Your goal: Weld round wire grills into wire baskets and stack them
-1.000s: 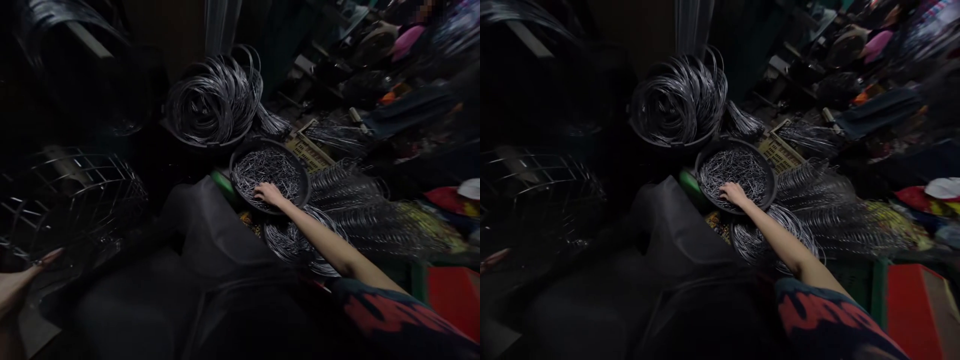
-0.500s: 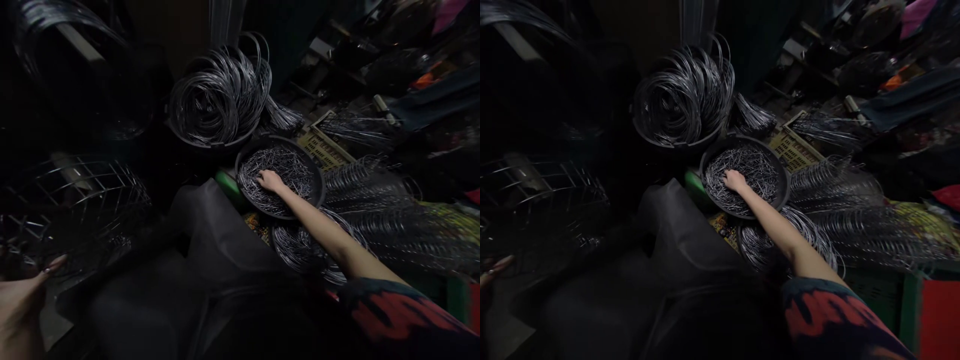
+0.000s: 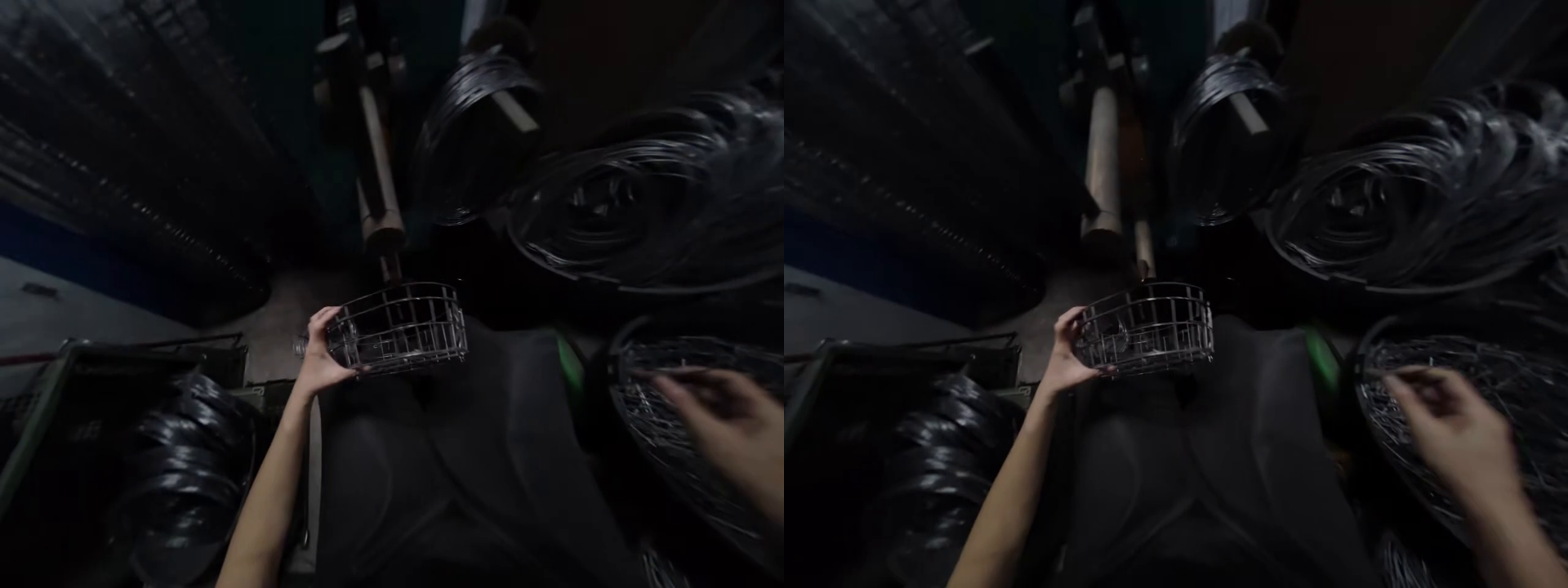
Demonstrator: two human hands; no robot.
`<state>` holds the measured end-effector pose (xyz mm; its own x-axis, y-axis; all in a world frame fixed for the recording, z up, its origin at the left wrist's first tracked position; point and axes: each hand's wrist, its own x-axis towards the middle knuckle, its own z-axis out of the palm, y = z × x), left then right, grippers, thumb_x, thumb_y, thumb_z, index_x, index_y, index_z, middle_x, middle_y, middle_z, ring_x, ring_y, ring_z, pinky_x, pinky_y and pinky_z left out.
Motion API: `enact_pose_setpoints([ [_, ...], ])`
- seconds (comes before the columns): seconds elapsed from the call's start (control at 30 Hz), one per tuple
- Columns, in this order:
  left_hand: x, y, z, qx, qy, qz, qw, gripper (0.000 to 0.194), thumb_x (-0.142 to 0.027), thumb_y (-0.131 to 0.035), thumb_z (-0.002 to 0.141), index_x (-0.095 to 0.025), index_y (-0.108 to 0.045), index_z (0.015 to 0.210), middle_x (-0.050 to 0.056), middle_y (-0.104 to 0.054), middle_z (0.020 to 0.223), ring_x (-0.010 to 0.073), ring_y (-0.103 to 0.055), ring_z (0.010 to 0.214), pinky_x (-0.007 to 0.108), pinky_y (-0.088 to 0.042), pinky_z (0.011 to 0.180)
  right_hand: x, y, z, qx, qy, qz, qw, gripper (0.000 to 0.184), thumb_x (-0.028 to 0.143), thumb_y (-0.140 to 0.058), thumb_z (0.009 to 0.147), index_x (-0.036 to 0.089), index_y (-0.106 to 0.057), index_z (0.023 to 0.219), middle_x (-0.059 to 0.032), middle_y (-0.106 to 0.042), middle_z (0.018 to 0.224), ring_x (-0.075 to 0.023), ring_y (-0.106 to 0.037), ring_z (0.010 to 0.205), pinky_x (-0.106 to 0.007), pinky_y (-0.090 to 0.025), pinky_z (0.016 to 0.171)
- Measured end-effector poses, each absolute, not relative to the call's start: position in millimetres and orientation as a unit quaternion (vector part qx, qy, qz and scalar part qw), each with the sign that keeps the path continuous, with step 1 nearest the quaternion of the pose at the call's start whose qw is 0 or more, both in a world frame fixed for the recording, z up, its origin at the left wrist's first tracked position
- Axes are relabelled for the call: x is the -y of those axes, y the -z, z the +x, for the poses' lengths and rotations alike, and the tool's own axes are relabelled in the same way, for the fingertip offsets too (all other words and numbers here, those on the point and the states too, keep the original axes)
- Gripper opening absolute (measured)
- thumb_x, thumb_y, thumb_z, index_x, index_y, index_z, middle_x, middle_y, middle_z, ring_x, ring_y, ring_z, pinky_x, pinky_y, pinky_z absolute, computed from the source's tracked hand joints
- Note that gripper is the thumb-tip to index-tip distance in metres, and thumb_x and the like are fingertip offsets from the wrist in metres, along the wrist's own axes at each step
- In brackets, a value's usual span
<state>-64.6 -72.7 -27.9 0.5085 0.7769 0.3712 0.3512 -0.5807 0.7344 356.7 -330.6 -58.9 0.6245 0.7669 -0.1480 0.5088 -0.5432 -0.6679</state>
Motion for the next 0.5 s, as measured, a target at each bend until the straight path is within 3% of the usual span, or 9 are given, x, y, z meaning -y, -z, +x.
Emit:
enact_pose_setpoints([
  [0.1,87,11,-51,-0.357,-0.258,0.866,0.236,0.082,-0.048,-0.084,0.055,-0.029,-0.049,0.126,0.011,-0.033,0.134,0.0328,-0.034,0.128,0.051,-0.034,0.106,316,62,295,0.388,-0.236,-0.82,0.349,0.034,0.067,-0.058,0.069,0.035,-0.058,0.081,-0.009,-0.07,0.079,-0.0291,-0.066,0.071,-0.042,-0.052,0.064],
  [0.23,92,0,-33,-0.333,-0.23,0.897,0.178,0.071,-0.048,-0.081,0.059,-0.027,-0.056,0.123,0.012,-0.028,0.133,0.0341,-0.029,0.127,0.052,-0.032,0.106,280,27,256,0.424,-0.325,-0.749,0.392,0.04,0.061,-0.062,0.07,0.027,-0.062,0.09,-0.0056,-0.07,0.078,-0.0248,-0.067,0.071,-0.038,-0.055,0.065],
  [0.4,92,-3,-18,-0.325,-0.223,0.909,0.137,0.071,-0.051,-0.079,0.061,-0.027,-0.055,0.124,0.013,-0.028,0.132,0.0353,-0.03,0.126,0.054,-0.03,0.105,220,-28,224,0.568,-0.484,-0.603,0.283,0.026,0.043,-0.06,0.081,0.022,-0.07,0.092,-0.0021,-0.07,0.073,-0.0183,-0.066,0.067,-0.028,-0.051,0.06],
  [0.5,94,-7,-16,-0.315,-0.218,0.915,0.13,0.068,-0.053,-0.076,0.064,-0.027,-0.055,0.124,0.013,-0.028,0.132,0.035,-0.03,0.126,0.055,-0.029,0.106,191,-34,198,0.661,-0.352,-0.619,0.236,0.019,0.029,-0.056,0.085,0.022,-0.07,0.095,-0.0017,-0.072,0.085,-0.0175,-0.066,0.076,-0.027,-0.049,0.067],
])
